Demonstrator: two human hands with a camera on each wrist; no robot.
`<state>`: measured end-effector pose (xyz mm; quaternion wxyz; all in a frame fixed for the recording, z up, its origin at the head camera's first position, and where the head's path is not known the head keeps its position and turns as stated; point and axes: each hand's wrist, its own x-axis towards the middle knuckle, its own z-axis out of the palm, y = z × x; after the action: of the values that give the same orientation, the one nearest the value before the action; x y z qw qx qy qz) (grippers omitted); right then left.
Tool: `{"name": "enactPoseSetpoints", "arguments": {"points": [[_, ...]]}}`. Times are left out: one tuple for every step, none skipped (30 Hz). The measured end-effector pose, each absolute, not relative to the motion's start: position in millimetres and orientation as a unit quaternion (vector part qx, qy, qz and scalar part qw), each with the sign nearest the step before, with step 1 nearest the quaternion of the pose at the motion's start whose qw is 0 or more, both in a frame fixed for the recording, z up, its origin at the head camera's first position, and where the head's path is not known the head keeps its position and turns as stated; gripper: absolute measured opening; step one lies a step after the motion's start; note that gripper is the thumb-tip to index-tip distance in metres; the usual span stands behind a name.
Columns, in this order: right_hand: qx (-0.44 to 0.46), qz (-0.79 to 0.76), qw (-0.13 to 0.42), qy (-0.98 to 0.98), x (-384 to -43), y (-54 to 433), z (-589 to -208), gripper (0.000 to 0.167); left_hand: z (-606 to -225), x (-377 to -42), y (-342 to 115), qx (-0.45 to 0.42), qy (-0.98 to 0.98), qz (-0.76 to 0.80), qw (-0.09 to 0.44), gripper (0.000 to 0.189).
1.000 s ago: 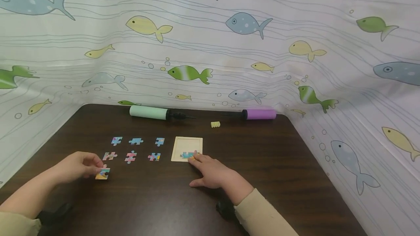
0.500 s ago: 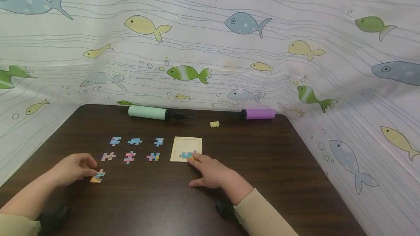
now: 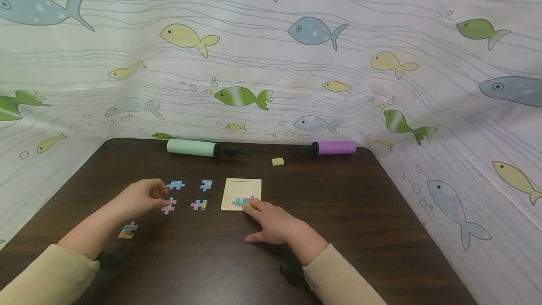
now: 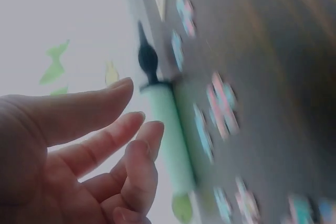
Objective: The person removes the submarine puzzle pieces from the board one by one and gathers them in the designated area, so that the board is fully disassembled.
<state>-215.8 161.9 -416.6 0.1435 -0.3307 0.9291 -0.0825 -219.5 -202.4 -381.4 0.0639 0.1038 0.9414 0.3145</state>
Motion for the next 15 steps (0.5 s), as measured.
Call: {"name": "enactPoseSetpoints", "arguments": {"points": [[-0.331, -0.083, 0.144, 0.929, -216.0, 162.1, -416.9, 0.082, -381.6, -222.9, -194.7, 0.109, 0.938, 0.321, 0.069, 0.023], [-0.331, -0.083, 0.143, 0.929, -216.1, 162.2, -417.1, 0.082, -381.6, -226.4, -186.8, 0.113, 0.936, 0.326, 0.073, 0.023], [-0.332, -0.084, 0.143, 0.929, -216.1, 162.3, -417.6, 0.082, -382.5, -229.8, -179.0, 0.117, 0.933, 0.331, 0.077, 0.022], [-0.332, -0.086, 0.143, 0.928, -216.2, 162.3, -418.1, 0.082, -383.3, -233.0, -171.3, 0.121, 0.932, 0.332, 0.082, 0.022], [-0.333, -0.087, 0.144, 0.928, -216.2, 162.4, -418.7, 0.082, -383.9, -236.0, -163.1, 0.126, 0.930, 0.333, 0.088, 0.023], [-0.333, -0.089, 0.145, 0.928, -216.1, 162.3, -419.1, 0.082, -385.0, -239.1, -155.2, 0.133, 0.928, 0.334, 0.093, 0.023], [-0.332, -0.090, 0.147, 0.927, -216.1, 162.4, -419.6, 0.082, -386.0, -242.1, -147.2, 0.138, 0.929, 0.330, 0.096, 0.023], [-0.331, -0.091, 0.148, 0.928, -216.0, 162.5, -420.0, 0.082, -387.2, -245.1, -139.0, 0.142, 0.929, 0.327, 0.100, 0.024], [-0.330, -0.093, 0.149, 0.928, -215.8, 162.4, -420.1, 0.082, -388.5, -247.9, -131.0, 0.144, 0.929, 0.323, 0.106, 0.025], [-0.328, -0.094, 0.150, 0.928, -215.7, 162.4, -420.1, 0.082, -389.5, -250.6, -122.9, 0.146, 0.929, 0.320, 0.110, 0.025], [-0.326, -0.095, 0.151, 0.928, -215.6, 162.4, -419.9, 0.082, -390.9, -253.5, -114.7, 0.146, 0.930, 0.319, 0.113, 0.026], [-0.325, -0.096, 0.151, 0.929, -215.6, 162.4, -419.7, 0.082, -392.7, -256.0, -107.0, 0.144, 0.930, 0.318, 0.117, 0.026], [-0.324, -0.096, 0.151, 0.929, -215.5, 162.6, -419.3, 0.082, -394.3, -258.4, -99.4, 0.144, 0.932, 0.312, 0.117, 0.026], [-0.324, -0.097, 0.151, 0.929, -215.5, 162.7, -419.0, 0.082, -396.1, -260.4, -92.4, 0.146, 0.933, 0.309, 0.116, 0.026], [-0.324, -0.097, 0.151, 0.929, -215.5, 162.8, -418.7, 0.082, -397.9, -262.0, -85.6, 0.147, 0.934, 0.306, 0.115, 0.026]]}}
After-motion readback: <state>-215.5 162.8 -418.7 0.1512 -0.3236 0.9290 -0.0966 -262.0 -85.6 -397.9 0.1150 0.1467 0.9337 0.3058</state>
